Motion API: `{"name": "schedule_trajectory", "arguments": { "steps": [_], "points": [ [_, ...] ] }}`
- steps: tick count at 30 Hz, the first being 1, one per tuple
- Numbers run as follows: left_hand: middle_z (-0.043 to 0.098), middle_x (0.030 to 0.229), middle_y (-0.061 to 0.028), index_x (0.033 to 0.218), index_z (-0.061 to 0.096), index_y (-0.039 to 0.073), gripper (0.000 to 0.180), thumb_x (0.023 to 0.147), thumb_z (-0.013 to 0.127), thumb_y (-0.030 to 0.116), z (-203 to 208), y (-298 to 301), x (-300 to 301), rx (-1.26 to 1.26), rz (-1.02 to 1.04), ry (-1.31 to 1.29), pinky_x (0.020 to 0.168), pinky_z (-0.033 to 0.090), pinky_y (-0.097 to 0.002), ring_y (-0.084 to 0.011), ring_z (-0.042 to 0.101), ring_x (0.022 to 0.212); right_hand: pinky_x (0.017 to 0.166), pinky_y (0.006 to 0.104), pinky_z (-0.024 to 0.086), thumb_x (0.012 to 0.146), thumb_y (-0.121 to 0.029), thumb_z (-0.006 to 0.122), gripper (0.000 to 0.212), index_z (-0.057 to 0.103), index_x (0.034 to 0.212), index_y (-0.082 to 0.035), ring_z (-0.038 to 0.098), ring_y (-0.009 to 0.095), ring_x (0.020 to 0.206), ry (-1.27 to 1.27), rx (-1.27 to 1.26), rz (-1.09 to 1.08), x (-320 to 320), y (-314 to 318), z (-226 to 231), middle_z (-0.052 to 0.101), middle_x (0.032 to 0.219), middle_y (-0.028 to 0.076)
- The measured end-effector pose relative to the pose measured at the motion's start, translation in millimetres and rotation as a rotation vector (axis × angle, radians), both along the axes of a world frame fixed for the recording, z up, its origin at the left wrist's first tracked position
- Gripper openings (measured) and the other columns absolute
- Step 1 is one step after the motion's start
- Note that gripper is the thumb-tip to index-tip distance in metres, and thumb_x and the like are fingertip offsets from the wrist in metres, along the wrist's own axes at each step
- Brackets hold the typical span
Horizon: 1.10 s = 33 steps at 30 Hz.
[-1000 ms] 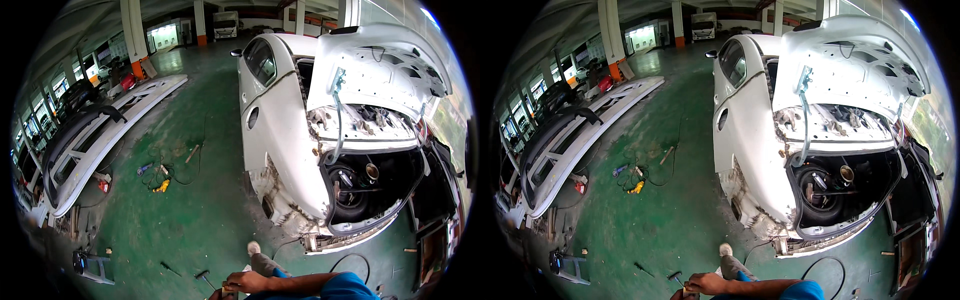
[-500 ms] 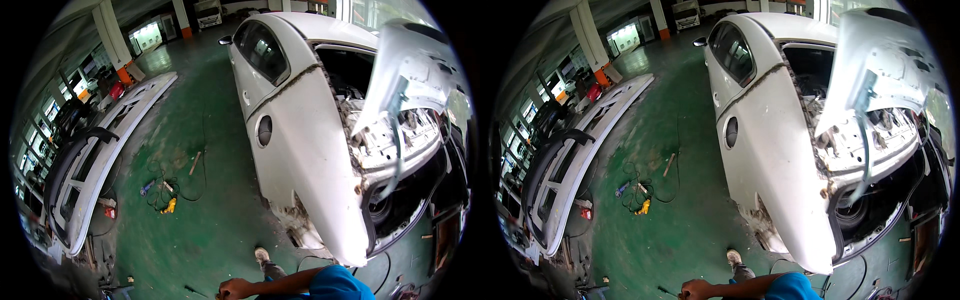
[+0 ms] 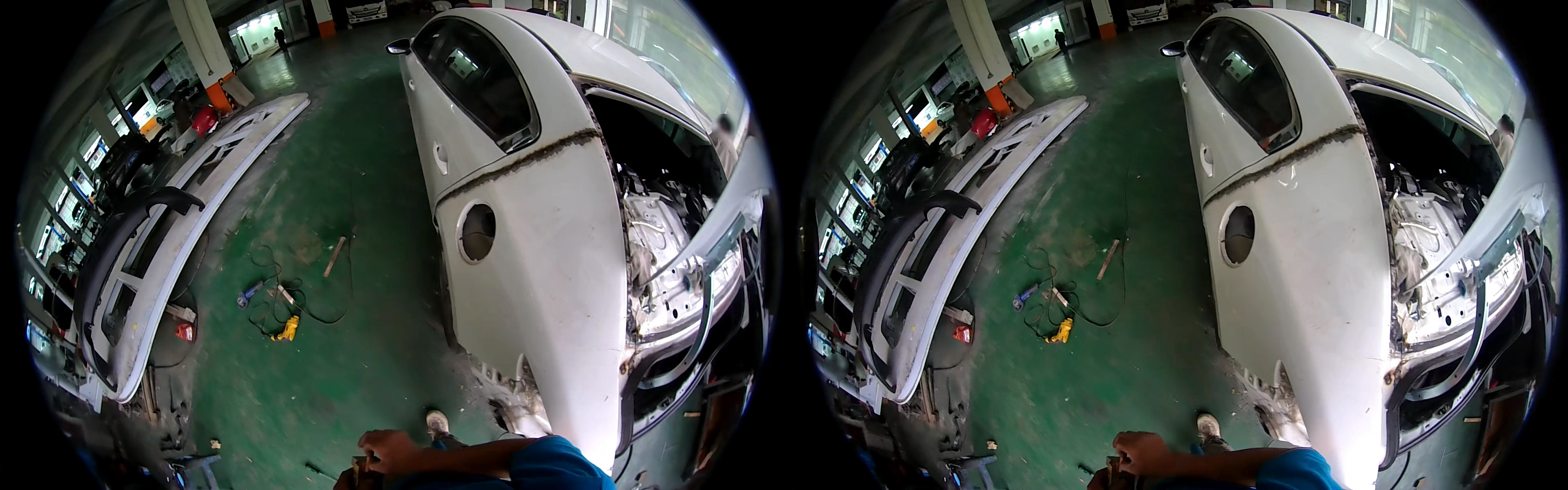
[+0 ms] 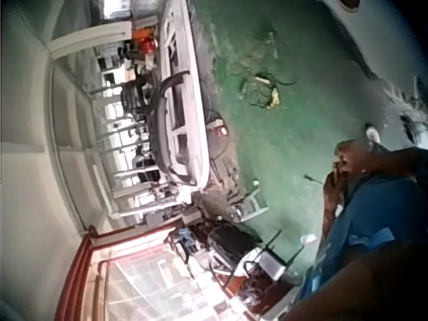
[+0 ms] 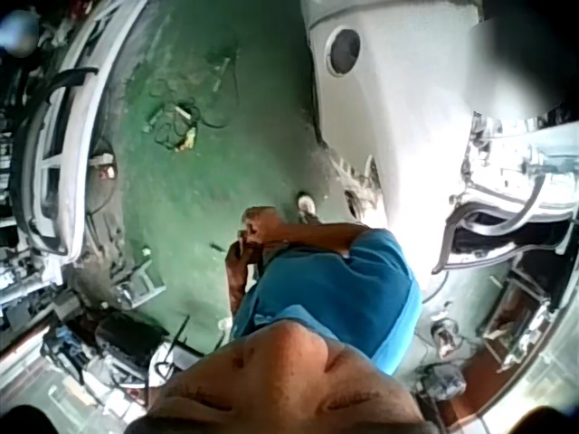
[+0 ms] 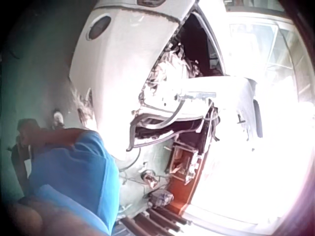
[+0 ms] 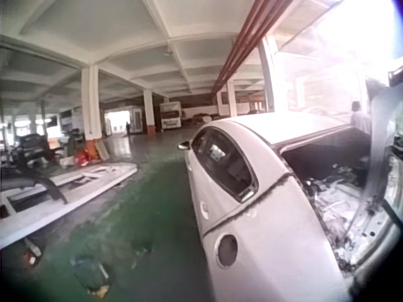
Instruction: The person repeatedly lifts and lowers the car hood to check alignment, then uses a power grinder to smooth the front bumper area. The person handles the hood and bumper directly and uses a handheld grinder on the bumper surface.
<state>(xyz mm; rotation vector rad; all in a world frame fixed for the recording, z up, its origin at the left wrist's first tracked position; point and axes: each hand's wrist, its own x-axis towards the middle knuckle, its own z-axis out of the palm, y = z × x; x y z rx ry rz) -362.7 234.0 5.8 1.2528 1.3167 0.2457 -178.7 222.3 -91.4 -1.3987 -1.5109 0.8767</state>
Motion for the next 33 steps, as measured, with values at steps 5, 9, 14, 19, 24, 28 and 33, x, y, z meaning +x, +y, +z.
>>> {"name": "schedule_trajectory", "arguments": {
  "steps": [5,9,14,19,24,28,33],
  "points": [
    [0.064,0.122,-0.0178,0.141,0.054,0.01,0.051,0.095,0.067,0.029,-68.1,38.8,-32.3,0.022,-0.083,-0.162,0.089,0.051,-0.0355,-0.0187,0.061,0.104,0.076,0.0355,0.053,0.084,-0.02,0.069,0.025,0.066,0.105,-0.006,0.066,0.022,0.088,0.26,-0.183,0.196,30.3,47.9,21.6,0.068,0.1,0.005],
    [0.067,0.101,-0.0105,0.12,0.061,-0.003,0.037,0.092,0.067,0.02,-16.2,86.0,1.2,-0.001,-0.015,-0.204,0.077,0.053,-0.0319,-0.0194,0.064,0.088,0.083,0.0298,0.05,0.092,-0.014,0.068,0.017,0.068,0.107,-0.005,0.065,0.013,0.094,0.526,-0.313,0.3,35.9,85.9,19.6,0.071,0.104,0.004],
    [0.067,0.106,-0.0158,0.123,0.058,-0.004,0.037,0.093,0.064,0.017,-34.2,158.9,-16.4,-0.003,0.134,-0.427,0.079,0.056,-0.0368,-0.0251,0.066,0.091,0.082,0.0253,0.05,0.097,-0.011,0.065,0.018,0.064,0.112,-0.001,0.063,0.012,0.097,0.948,-0.152,0.101,62.2,158.9,85.0,0.069,0.103,0.006],
    [0.061,0.116,-0.0152,0.13,0.049,-0.001,0.053,0.08,0.062,-0.007,-43.5,228.0,-44.1,-0.139,0.349,-0.576,0.087,0.055,-0.0401,-0.0279,0.063,0.103,0.083,0.0274,0.05,0.098,-0.007,0.062,0.02,0.06,0.117,0.0,0.064,0.014,0.097,0.919,0.044,0.261,56.2,217.5,197.1,0.069,0.104,0.011],
    [0.068,0.109,-0.0116,0.121,0.061,-0.001,0.045,0.08,0.076,0.008,-89.2,286.1,-71.3,0.066,-0.203,-0.096,0.087,0.053,-0.0325,-0.0188,0.065,0.099,0.069,0.0309,0.05,0.085,-0.005,0.078,0.023,0.062,0.1,0.0,0.066,0.019,0.081,0.893,0.36,0.431,29.6,244.1,253.8,0.069,0.09,0.011],
    [0.064,0.12,-0.0144,0.132,0.055,0.0,0.051,0.084,0.071,0.004,-40.8,313.6,-45.6,-0.204,0.018,-0.219,0.09,0.053,-0.0337,-0.0219,0.063,0.107,0.064,0.0396,0.052,0.09,-0.021,0.074,0.02,0.07,0.096,-0.003,0.067,0.029,0.075,0.831,0.747,0.582,18.2,263.9,288.0,0.069,0.089,0.013],
    [0.063,0.119,-0.0142,0.141,0.049,0.002,0.058,0.085,0.065,-0.004,-43.7,331.3,-33.0,-0.209,0.008,-0.315,0.091,0.052,-0.0329,-0.0213,0.062,0.106,0.062,0.038,0.053,0.097,-0.015,0.063,0.017,0.072,0.091,-0.002,0.068,0.024,0.071,0.936,1.171,0.555,5.5,288.3,292.4,0.069,0.094,0.013]
  ]
}}
